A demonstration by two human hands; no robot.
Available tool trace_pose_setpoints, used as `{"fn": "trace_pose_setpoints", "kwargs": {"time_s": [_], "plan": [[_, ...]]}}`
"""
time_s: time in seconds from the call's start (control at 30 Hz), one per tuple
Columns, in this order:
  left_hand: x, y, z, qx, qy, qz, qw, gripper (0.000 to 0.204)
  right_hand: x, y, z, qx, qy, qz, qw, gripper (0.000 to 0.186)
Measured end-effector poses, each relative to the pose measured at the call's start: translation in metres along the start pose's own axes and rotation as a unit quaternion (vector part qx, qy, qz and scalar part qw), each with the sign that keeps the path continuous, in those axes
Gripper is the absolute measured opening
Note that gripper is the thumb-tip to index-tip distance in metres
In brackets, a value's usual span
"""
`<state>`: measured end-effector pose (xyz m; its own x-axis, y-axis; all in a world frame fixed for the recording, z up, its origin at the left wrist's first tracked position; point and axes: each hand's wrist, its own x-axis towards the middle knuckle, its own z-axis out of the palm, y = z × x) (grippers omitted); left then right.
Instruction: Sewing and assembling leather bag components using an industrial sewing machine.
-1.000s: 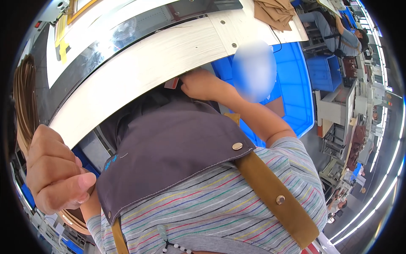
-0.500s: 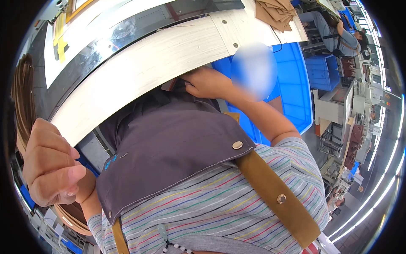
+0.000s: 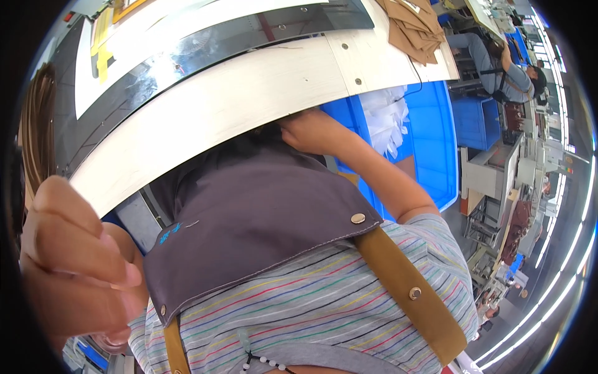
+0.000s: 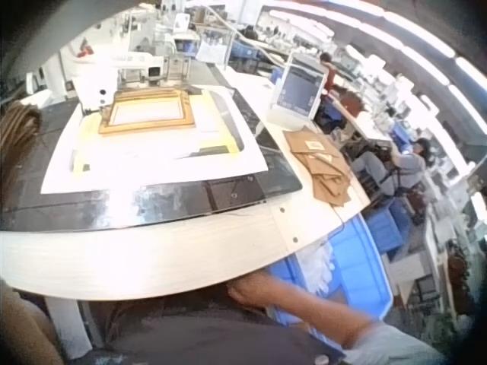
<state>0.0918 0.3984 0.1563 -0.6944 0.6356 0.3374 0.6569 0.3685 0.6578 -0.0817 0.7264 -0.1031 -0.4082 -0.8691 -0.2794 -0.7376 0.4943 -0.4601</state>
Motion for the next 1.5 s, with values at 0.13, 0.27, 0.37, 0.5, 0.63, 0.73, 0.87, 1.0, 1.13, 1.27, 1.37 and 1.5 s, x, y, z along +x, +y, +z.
{"fn": "trace_pose_setpoints", "kwargs": {"time_s": [0.13,0.27,0.37,0.5,0.63,0.73,0.87,1.0,1.13,1.27,1.37,1.5], "plan": [[-0.166,0.054,-0.022,-0.048,0.08,0.057,0.994,0.027,0.004,-0.014,0.001,-0.026,-0.027,-0.041,0.998,0.038],[0.031,-0.01,0.043,-0.093,0.179,0.175,0.964,0.027,-0.011,-0.01,-0.023,0.004,0.008,-0.051,0.999,0.046],[0.074,-0.025,0.058,-0.116,0.224,0.249,0.935,0.029,-0.021,-0.04,-0.09,-0.001,-0.164,0.028,0.986,0.046],[0.123,-0.043,0.081,-0.164,0.269,0.361,0.878,0.031,-0.011,-0.067,-0.171,-0.011,-0.233,0.003,0.972,0.04],[0.09,-0.049,0.074,-0.328,0.089,0.263,0.903,0.025,0.039,-0.035,-0.235,0.195,-0.166,-0.021,0.966,0.029],[0.068,-0.079,0.045,-0.203,0.098,0.184,0.957,0.034,0.099,-0.021,-0.234,0.119,0.147,-0.083,0.978,0.028],[0.026,-0.126,0.011,-0.04,0.146,-0.033,0.988,0.031,0.17,-0.042,-0.223,-0.122,0.254,-0.24,0.929,0.032],[-0.012,-0.178,-0.016,0.142,0.226,-0.234,0.935,0.024,0.226,-0.065,-0.214,-0.167,0.291,-0.334,0.881,0.039],[-0.04,-0.233,-0.044,0.201,0.339,-0.317,0.862,0.023,0.264,-0.052,-0.188,-0.15,0.271,-0.327,0.893,0.041],[-0.053,-0.278,-0.06,0.263,0.305,-0.368,0.838,0.023,0.284,-0.062,-0.188,-0.107,0.256,-0.276,0.92,0.036],[-0.042,-0.291,-0.056,0.256,0.309,-0.361,0.841,0.026,0.295,-0.057,-0.187,-0.071,0.23,-0.254,0.937,0.032],[-0.041,-0.294,-0.043,0.249,0.333,-0.376,0.828,0.03,0.302,-0.051,-0.18,0.014,0.222,-0.251,0.942,0.02]]}}
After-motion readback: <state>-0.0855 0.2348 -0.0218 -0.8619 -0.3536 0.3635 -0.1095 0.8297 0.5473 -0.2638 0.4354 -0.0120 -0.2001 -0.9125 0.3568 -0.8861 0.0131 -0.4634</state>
